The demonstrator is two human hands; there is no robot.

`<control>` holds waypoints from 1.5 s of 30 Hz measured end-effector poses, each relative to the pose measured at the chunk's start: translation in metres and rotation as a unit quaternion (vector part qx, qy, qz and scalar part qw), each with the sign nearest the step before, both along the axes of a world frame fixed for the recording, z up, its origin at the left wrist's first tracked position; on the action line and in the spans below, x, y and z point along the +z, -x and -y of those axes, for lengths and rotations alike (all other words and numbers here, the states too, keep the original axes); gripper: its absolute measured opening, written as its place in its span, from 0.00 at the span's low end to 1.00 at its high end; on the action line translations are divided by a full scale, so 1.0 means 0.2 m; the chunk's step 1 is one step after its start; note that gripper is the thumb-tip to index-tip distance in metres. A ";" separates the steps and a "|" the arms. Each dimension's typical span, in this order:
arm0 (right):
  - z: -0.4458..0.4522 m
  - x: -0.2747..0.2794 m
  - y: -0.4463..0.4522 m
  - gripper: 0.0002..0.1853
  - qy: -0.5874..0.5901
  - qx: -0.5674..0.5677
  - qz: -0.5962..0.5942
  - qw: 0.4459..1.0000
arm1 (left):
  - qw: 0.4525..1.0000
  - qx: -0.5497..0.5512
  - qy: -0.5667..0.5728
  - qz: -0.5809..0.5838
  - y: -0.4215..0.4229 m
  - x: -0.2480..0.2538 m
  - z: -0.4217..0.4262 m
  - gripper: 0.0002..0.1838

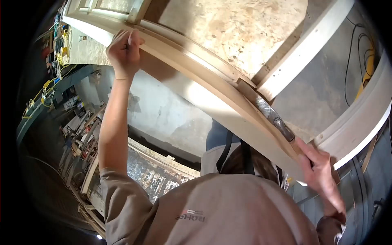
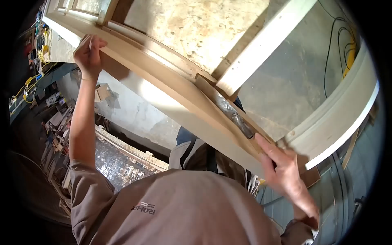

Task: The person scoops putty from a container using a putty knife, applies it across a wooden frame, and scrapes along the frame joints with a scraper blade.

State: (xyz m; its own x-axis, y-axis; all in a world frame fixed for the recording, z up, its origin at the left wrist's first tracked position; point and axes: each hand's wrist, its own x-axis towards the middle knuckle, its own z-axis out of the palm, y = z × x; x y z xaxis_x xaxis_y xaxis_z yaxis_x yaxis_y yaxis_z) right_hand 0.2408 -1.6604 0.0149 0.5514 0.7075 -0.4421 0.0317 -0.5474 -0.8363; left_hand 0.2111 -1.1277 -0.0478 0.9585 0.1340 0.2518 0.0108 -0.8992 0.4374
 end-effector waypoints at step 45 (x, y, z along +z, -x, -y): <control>-0.86 -0.02 -0.17 0.22 0.017 -0.014 -0.063 0.998 | 0.995 -0.021 0.001 0.096 0.00 0.01 -0.03 0.12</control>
